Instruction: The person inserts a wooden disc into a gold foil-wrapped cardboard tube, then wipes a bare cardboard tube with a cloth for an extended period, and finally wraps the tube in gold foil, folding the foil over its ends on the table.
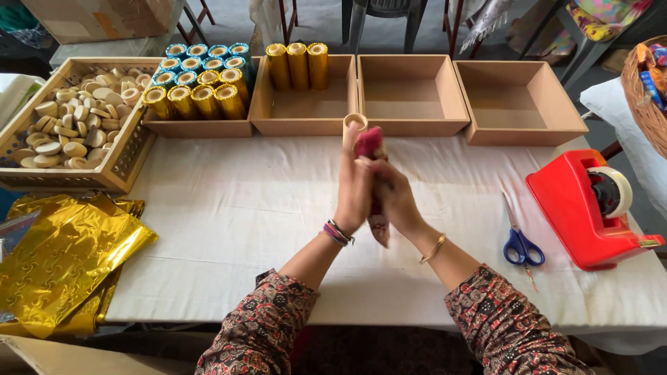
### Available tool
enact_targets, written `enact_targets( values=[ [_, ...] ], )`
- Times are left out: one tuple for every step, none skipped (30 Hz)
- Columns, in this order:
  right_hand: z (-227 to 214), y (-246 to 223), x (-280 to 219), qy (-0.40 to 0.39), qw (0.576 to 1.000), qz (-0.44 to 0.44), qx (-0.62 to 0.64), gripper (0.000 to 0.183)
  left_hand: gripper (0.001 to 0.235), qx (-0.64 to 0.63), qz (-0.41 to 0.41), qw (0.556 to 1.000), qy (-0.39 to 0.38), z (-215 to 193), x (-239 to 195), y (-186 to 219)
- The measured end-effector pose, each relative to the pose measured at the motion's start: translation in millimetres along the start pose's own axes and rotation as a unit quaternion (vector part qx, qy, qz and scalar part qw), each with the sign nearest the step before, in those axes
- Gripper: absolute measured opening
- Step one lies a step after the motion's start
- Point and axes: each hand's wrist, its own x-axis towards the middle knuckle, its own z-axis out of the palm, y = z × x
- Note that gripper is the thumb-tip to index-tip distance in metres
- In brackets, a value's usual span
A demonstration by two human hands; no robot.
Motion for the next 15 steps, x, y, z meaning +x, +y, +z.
enact_targets(
  values=[
    [0.9, 0.9, -4.1, -0.060, 0.938, -0.217, -0.263, 0.016, 0.048, -0.250, -0.193, 0.949, 0.017, 1.6, 4.6, -6.8],
    [3.8, -1.9, -5.4, -0.061, 0.938, -0.218, -0.263, 0.016, 0.048, -0.250, -0.192, 0.949, 0.019, 2.0, -0.7, -24.5],
    [6.8, -4.6, -6.6, -0.065, 0.969, -0.072, -0.228, 0.022, 0.049, -0.315, -0.270, 0.909, 0.028, 2.4, -6.0, -42.1],
    [10.2, -7.0, -8.0, -0.067, 0.977, 0.076, -0.187, 0.027, 0.063, -0.377, -0.345, 0.859, 0.036, 2.3, -11.4, -59.9],
    [9.1, -6.2, -3.7, -0.069, 0.977, 0.076, -0.187, 0.027, 0.063, -0.376, -0.345, 0.859, 0.037, 1.5, -11.1, -41.2],
    [7.3, -5.6, 0.0, -0.054, 0.993, 0.097, -0.037, 0.025, 0.057, -0.167, -0.192, 0.967, 0.026, 1.6, -10.9, -22.6],
    [5.3, -4.8, 3.8, -0.037, 0.986, 0.115, 0.113, 0.025, 0.053, 0.055, -0.024, 0.998, 0.013, 1.8, -10.7, -4.3],
    [6.6, -12.2, 4.6, -0.037, 0.986, 0.116, 0.112, 0.025, 0.053, 0.055, -0.025, 0.998, 0.013, -1.2, -10.0, 0.6],
    [8.0, -19.8, 5.2, 0.011, 0.966, 0.182, 0.183, 0.028, 0.054, 0.160, 0.059, 0.985, -0.023, -4.3, -9.5, 5.7],
    [10.6, -27.6, 7.3, 0.060, 0.934, 0.244, 0.253, 0.032, 0.055, 0.264, 0.144, 0.952, -0.060, -8.5, -7.6, 11.0],
    [2.5, -4.5, 3.5, 0.059, 0.934, 0.244, 0.253, 0.032, 0.055, 0.264, 0.143, 0.952, -0.059, -4.9, -7.8, 0.5],
    [-5.5, 18.3, 0.7, 0.004, 0.997, 0.067, 0.044, 0.022, 0.054, 0.053, 0.025, 0.997, -0.041, -1.3, -7.1, -10.1],
    [-13.7, 41.1, -1.9, -0.045, 0.978, -0.116, -0.169, 0.014, 0.056, -0.161, -0.095, 0.982, -0.021, 2.3, -6.3, -20.6],
    [-5.5, 18.2, -1.8, -0.046, 0.978, -0.117, -0.168, 0.014, 0.056, -0.161, -0.094, 0.982, -0.020, 0.6, -6.3, -31.8],
    [2.4, -4.6, -1.7, -0.071, 0.953, -0.151, -0.254, 0.021, 0.054, -0.300, -0.188, 0.935, 0.009, -0.9, -6.2, -43.3]
  ],
)
